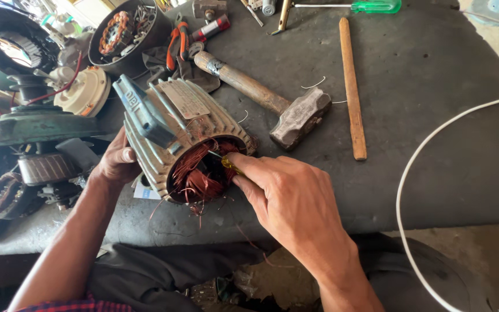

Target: The person holds a disassembled electric motor housing and uses a screwdriver to adjust and inspect the copper windings inside. They rotate the housing to access different sections and continue manipulating the internal components throughout the clip.

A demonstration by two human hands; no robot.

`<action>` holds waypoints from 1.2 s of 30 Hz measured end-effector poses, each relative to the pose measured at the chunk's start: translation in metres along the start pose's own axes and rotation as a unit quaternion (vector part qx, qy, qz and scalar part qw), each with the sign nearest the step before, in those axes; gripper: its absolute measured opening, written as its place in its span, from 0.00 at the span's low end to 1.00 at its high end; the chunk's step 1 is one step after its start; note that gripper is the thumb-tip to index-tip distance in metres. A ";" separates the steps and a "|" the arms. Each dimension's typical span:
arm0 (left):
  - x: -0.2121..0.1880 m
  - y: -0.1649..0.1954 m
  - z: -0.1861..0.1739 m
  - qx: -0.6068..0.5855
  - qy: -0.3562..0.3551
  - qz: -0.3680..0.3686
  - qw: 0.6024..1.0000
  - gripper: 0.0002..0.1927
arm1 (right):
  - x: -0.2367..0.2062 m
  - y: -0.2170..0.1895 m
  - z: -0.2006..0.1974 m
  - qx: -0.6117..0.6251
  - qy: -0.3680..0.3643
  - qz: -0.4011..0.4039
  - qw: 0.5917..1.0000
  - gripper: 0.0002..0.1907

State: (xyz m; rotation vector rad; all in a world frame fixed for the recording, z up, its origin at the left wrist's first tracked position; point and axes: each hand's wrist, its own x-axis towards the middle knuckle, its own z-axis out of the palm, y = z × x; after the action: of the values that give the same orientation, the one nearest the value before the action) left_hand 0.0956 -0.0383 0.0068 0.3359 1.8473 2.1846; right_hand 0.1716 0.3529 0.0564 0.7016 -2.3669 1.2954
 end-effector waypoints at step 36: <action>0.013 -0.006 0.010 -0.008 -0.021 0.025 0.999 0.55 | -0.009 -0.029 -0.013 -0.034 -0.048 0.006 0.998 0.15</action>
State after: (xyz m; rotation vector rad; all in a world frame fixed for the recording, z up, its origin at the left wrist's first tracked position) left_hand 0.0873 -0.0242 0.0024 0.4264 1.8169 2.2065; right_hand 0.1960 0.3528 0.0780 0.7460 -2.4817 1.2056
